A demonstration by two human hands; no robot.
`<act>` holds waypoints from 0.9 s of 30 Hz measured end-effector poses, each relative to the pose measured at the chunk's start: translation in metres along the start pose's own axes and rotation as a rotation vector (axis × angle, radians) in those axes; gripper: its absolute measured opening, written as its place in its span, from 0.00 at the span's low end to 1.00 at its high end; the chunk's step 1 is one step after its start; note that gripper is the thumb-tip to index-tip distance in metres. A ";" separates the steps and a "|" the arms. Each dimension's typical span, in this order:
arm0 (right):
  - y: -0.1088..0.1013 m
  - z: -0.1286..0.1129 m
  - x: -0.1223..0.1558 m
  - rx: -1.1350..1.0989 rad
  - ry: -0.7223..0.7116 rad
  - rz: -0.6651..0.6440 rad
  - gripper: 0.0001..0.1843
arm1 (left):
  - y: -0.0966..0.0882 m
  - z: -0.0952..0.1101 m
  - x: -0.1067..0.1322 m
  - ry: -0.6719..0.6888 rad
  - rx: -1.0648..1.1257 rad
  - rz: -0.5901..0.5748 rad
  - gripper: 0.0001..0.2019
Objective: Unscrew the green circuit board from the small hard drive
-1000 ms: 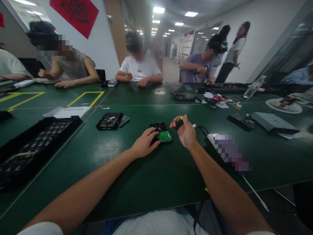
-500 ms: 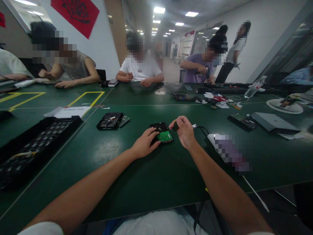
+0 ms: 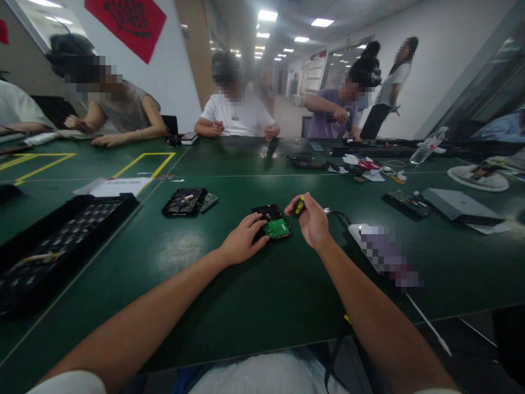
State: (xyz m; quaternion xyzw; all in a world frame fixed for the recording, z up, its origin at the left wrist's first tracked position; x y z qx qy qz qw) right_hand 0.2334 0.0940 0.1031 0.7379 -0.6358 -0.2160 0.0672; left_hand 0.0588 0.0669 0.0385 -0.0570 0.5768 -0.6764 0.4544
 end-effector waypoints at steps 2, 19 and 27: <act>0.001 0.000 0.001 0.023 -0.005 -0.011 0.19 | 0.000 0.000 0.000 0.000 0.003 0.003 0.25; 0.002 0.000 0.001 -0.034 0.026 -0.017 0.26 | 0.000 0.000 0.000 -0.008 -0.004 0.001 0.26; 0.001 -0.002 0.002 -0.074 -0.030 -0.014 0.16 | 0.001 0.000 0.001 -0.012 -0.015 -0.003 0.26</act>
Point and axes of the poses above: each hand's wrist, its own x-axis away from the middle knuckle, its own y-axis out of the palm, z = x × y, the point moved 10 cm from there along -x, towards the middle knuckle, and after that the axes turned 6 degrees about y, right-handed, at the moved point
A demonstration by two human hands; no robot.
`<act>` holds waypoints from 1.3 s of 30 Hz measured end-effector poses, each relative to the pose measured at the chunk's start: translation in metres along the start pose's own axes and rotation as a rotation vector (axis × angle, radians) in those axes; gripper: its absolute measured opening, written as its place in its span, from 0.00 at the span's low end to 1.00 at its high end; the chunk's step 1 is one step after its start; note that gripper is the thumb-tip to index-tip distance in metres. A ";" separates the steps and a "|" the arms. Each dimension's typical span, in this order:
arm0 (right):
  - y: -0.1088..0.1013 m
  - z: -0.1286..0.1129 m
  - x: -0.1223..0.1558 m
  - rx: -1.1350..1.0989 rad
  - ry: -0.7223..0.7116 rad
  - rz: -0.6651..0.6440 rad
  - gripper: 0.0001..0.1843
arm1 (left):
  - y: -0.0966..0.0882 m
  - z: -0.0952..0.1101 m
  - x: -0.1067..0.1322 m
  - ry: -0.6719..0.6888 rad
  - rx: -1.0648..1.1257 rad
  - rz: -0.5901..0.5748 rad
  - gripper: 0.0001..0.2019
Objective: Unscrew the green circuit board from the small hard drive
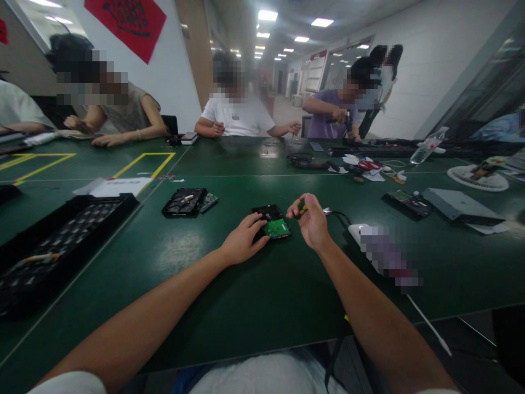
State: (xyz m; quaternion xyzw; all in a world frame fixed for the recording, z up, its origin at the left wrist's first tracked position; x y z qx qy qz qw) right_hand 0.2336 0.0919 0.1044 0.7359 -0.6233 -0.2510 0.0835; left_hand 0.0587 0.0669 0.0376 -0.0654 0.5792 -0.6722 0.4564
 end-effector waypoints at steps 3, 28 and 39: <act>0.001 -0.002 0.000 0.003 -0.004 -0.009 0.16 | 0.001 0.001 0.000 0.006 -0.005 -0.007 0.26; 0.001 -0.004 -0.001 0.040 -0.025 -0.016 0.16 | -0.001 0.002 0.000 0.012 -0.002 -0.001 0.26; 0.004 -0.001 0.001 0.032 0.027 -0.016 0.23 | -0.002 0.003 0.000 0.010 0.003 0.009 0.25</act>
Point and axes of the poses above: each hand's wrist, its own x-axis away from the middle knuckle, its own y-axis out of the palm, z = x × y, the point moved 10 cm from there along -x, towards the middle knuckle, and after that the axes turned 6 degrees about y, right-handed, at the moved point
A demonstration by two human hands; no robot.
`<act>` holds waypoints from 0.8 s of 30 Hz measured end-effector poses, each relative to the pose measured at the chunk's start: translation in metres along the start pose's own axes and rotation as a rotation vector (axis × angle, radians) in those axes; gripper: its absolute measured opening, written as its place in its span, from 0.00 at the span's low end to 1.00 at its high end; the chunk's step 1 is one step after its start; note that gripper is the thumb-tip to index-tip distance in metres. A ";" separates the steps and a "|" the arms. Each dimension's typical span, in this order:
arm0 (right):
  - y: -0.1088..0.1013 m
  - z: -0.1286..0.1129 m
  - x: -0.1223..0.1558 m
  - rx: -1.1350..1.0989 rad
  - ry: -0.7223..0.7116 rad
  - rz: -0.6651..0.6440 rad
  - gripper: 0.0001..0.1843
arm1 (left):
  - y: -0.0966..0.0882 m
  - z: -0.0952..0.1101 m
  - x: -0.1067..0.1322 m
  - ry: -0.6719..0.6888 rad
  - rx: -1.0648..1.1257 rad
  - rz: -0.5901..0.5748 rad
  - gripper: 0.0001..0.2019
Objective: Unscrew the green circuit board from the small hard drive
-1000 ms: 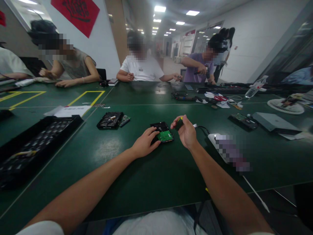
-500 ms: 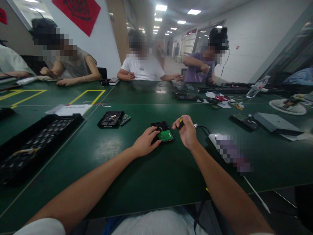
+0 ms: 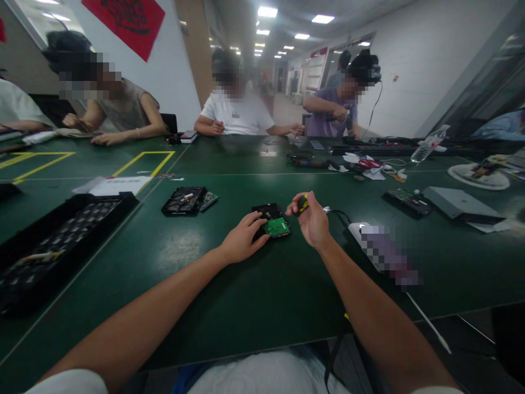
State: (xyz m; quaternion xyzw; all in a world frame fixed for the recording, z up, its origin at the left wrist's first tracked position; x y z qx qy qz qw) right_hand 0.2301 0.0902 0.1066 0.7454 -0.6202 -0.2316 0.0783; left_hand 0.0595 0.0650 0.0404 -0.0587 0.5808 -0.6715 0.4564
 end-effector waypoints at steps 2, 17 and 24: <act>-0.002 0.001 0.000 -0.001 0.003 0.013 0.22 | 0.001 0.000 0.000 -0.002 -0.003 -0.006 0.26; 0.003 -0.001 0.000 0.050 -0.005 -0.026 0.22 | -0.001 0.000 0.000 0.001 0.012 0.002 0.25; -0.002 0.003 0.000 0.054 -0.002 0.011 0.20 | 0.000 -0.001 0.000 0.001 0.017 0.008 0.25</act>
Point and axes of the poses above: each hand's wrist, its own x-axis away from the middle knuckle, its own y-axis out of the palm, z = x × y, the point moved 10 cm from there along -x, towards the middle knuckle, and after that the axes turned 6 degrees about y, right-handed, at the moved point
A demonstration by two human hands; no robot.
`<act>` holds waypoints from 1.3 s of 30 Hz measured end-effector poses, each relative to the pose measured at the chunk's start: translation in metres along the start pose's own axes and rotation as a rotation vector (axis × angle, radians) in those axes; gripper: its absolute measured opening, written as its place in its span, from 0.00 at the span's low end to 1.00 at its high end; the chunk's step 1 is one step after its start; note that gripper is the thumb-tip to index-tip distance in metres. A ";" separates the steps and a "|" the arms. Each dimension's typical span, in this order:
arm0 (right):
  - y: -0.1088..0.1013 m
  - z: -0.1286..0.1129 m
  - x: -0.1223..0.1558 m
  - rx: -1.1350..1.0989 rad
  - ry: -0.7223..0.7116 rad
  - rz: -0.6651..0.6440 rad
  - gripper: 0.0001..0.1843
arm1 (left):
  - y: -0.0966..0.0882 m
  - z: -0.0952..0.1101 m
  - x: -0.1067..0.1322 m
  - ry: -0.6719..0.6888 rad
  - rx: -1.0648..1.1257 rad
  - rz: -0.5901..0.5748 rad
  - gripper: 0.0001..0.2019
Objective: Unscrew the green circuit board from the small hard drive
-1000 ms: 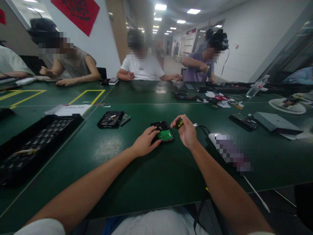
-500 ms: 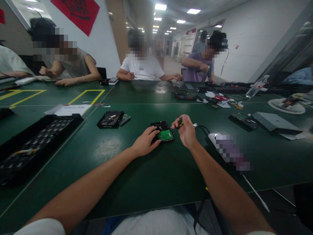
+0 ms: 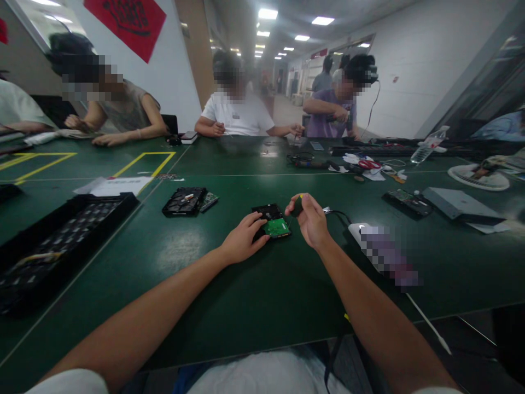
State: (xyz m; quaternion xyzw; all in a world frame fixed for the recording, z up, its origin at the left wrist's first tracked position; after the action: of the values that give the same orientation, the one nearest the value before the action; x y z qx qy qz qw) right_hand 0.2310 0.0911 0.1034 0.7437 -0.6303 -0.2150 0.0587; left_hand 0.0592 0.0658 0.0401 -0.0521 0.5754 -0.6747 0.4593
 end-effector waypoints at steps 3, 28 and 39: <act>0.001 0.000 0.001 -0.005 -0.009 -0.010 0.17 | 0.001 0.000 0.000 0.003 -0.010 -0.008 0.25; 0.002 -0.001 -0.001 -0.061 0.005 -0.026 0.19 | -0.001 0.001 0.000 -0.005 -0.001 -0.002 0.25; 0.003 -0.001 0.000 -0.017 0.010 -0.013 0.20 | 0.001 -0.001 0.000 0.005 -0.017 -0.007 0.25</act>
State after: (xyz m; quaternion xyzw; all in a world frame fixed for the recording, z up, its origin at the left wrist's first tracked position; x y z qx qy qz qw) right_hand 0.2291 0.0906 0.1054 0.7483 -0.6233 -0.2170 0.0671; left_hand 0.0589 0.0666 0.0386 -0.0562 0.5821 -0.6714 0.4552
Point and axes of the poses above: each hand's wrist, its own x-axis away from the middle knuckle, its own y-axis out of the palm, z = x × y, the point moved 10 cm from there along -x, towards the middle knuckle, and after that the axes turned 6 degrees about y, right-handed, at the moved point
